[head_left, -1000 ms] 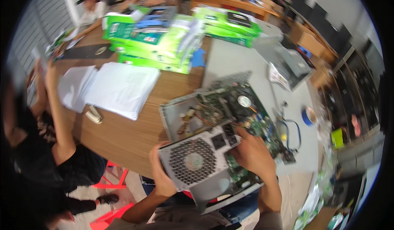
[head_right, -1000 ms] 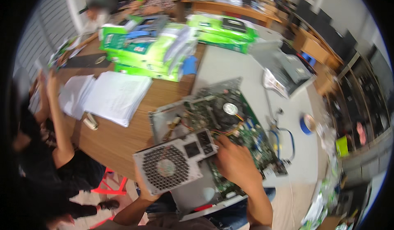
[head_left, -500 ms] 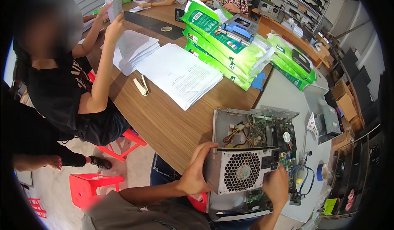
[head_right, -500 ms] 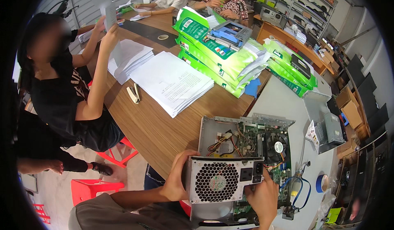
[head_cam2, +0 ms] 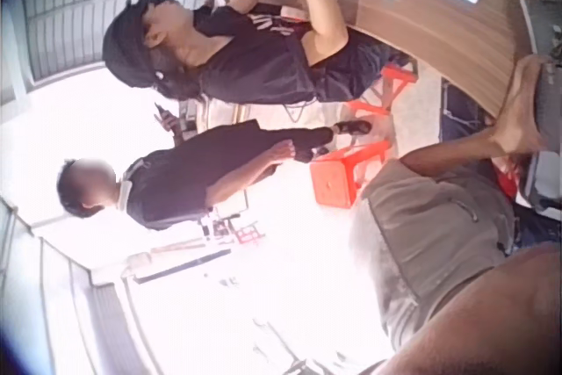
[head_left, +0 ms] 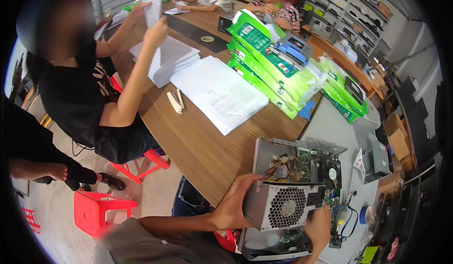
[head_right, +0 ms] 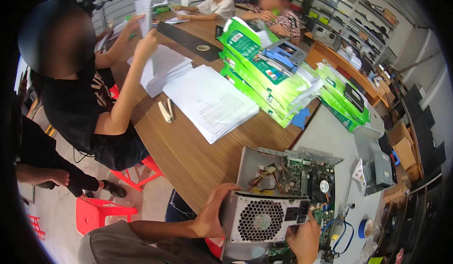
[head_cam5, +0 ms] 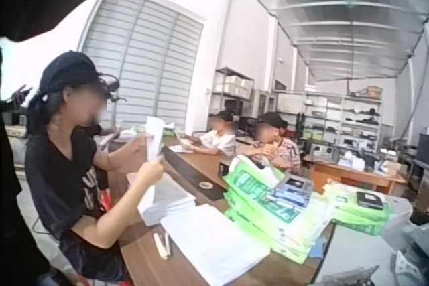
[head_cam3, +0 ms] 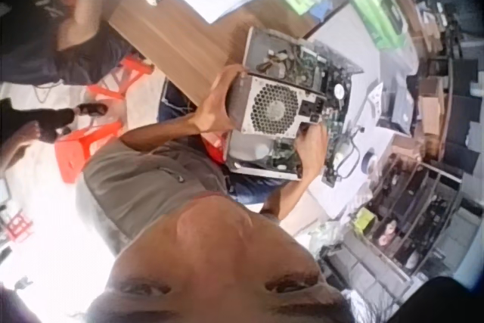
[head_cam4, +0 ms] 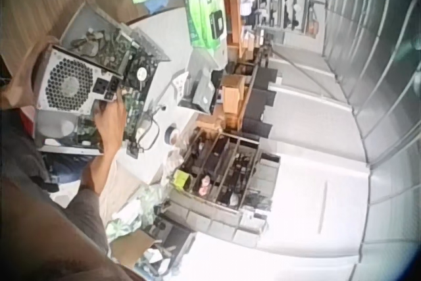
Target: The person connects internal power cables to the motherboard and components within a desktop computer chassis by hand.
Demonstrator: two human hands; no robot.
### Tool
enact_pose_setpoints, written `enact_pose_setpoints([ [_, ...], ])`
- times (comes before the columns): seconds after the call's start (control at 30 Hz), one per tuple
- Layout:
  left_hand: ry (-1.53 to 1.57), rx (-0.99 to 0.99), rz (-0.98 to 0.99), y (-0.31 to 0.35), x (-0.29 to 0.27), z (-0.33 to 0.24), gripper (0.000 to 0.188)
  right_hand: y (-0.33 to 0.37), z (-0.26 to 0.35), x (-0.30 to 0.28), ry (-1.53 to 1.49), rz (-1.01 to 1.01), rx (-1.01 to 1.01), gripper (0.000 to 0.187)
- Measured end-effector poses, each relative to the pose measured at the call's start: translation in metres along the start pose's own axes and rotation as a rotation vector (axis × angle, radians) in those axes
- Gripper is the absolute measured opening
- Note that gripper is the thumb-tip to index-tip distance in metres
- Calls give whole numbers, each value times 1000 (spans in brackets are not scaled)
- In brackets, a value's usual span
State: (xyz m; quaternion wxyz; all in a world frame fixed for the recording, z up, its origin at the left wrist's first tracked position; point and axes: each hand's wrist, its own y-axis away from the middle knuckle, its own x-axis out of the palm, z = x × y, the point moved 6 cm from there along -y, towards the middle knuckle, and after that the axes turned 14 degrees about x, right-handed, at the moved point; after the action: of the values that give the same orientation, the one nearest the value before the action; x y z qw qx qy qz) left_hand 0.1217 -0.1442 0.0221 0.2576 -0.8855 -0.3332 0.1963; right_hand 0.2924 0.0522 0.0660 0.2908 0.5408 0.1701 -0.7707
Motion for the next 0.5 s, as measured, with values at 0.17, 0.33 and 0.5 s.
enact_pose_setpoints([
  [0.17,7,37,-35,1,4,1,105,9,-33,6,26,-115,-43,35],
  [0.33,113,40,-24,3,5,3,103,3,-5,-8,-47,142,85,19],
  [0.5,112,24,-34,5,7,2,103,3,-3,-10,30,112,39,20],
])
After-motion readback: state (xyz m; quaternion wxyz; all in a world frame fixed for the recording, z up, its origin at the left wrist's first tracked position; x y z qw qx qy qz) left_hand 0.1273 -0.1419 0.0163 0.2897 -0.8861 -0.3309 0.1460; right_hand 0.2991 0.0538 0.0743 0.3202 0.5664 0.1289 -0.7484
